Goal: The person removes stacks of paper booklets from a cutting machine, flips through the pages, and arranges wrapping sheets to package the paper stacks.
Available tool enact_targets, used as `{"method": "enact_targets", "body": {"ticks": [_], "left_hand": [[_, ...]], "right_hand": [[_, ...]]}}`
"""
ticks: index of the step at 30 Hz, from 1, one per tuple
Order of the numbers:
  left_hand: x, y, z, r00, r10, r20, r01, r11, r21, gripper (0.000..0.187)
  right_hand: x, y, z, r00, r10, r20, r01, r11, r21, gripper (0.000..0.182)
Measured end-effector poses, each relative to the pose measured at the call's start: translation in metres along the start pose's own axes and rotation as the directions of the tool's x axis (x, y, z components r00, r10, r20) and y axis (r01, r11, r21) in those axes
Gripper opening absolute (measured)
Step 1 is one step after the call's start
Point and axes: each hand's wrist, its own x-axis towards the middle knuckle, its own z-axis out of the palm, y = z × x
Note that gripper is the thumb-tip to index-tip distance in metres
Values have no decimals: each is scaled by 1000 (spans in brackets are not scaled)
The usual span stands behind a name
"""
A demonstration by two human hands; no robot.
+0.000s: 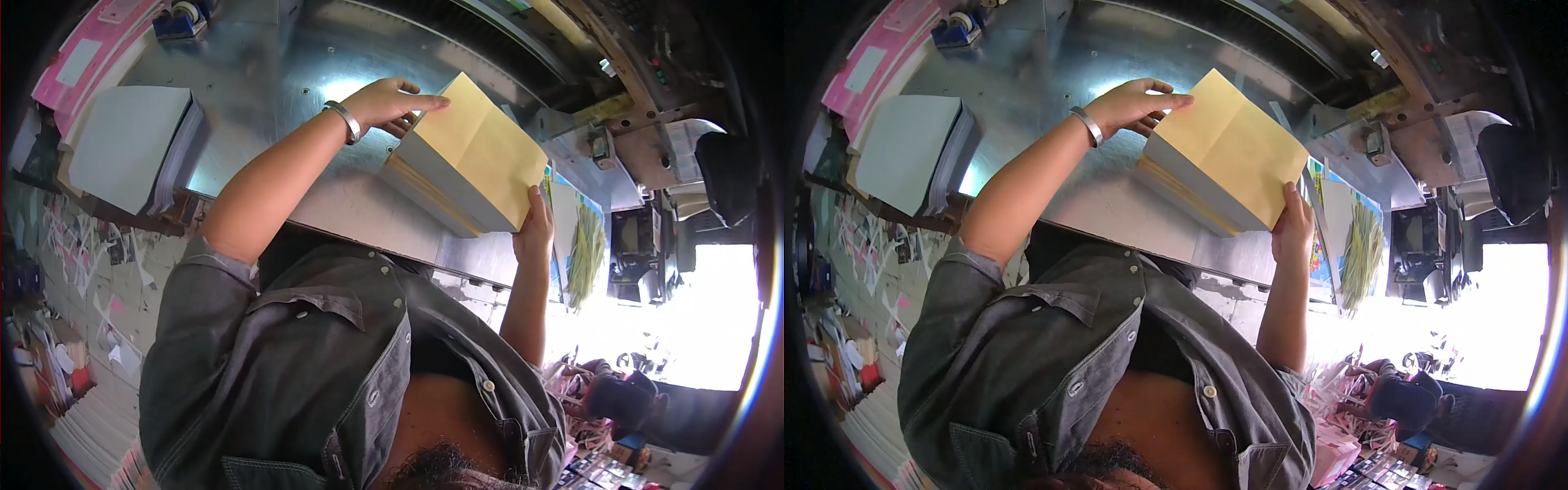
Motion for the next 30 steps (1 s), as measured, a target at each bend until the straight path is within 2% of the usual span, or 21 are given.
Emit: {"method": "enact_targets", "body": {"ticks": [3,6,9,12,13,15,17,19,20,21,24,25,27,30], "left_hand": [[-6,6,-2,998,-17,55,19,1000,-25,101],[-4,-1,1,1000,-3,-31,4,1000,8,105],[-4,2,-2,1000,-4,-26,5,999,54,111],[-3,9,-9,994,45,-100,0,910,415,117],[-2,8,-10,995,36,-90,3,916,401,118],[3,0,-14,996,23,-84,10,927,374,120],[20,-28,-17,998,-15,-68,32,966,255,101],[35,-53,-4,988,96,125,-118,975,186,86],[39,-60,0,977,126,174,-152,977,146,79],[40,-66,7,972,125,198,-148,984,103,73],[24,-57,14,987,35,157,-17,993,-115,111],[14,-49,15,986,24,164,14,973,-229,123],[4,-49,15,991,17,133,22,958,-287,129],[-8,-53,14,996,0,91,32,936,-350,130]], "right_hand": [[0,3,1,1000,-9,4,9,1000,11,48],[1,5,0,1000,-8,-11,8,1000,30,50],[2,7,0,1000,-9,-21,10,999,42,50],[-3,1,8,999,-8,-39,8,1000,5,51],[-5,-1,12,999,-6,-46,6,1000,-15,52],[-5,2,-3,993,-48,-109,20,969,-245,55],[-13,1,-9,938,-62,-342,-112,878,-465,60],[-10,19,-35,923,-137,-359,-11,924,-381,70],[-11,28,-45,982,-132,-133,83,944,-320,74],[9,54,-75,989,-110,-102,100,990,-97,73],[-9,48,-15,997,-9,77,-18,939,344,74],[-4,50,-13,996,-35,78,10,954,300,69],[-4,48,-5,999,44,28,-51,949,311,62],[1,52,-13,994,73,79,-93,951,296,57]]}}
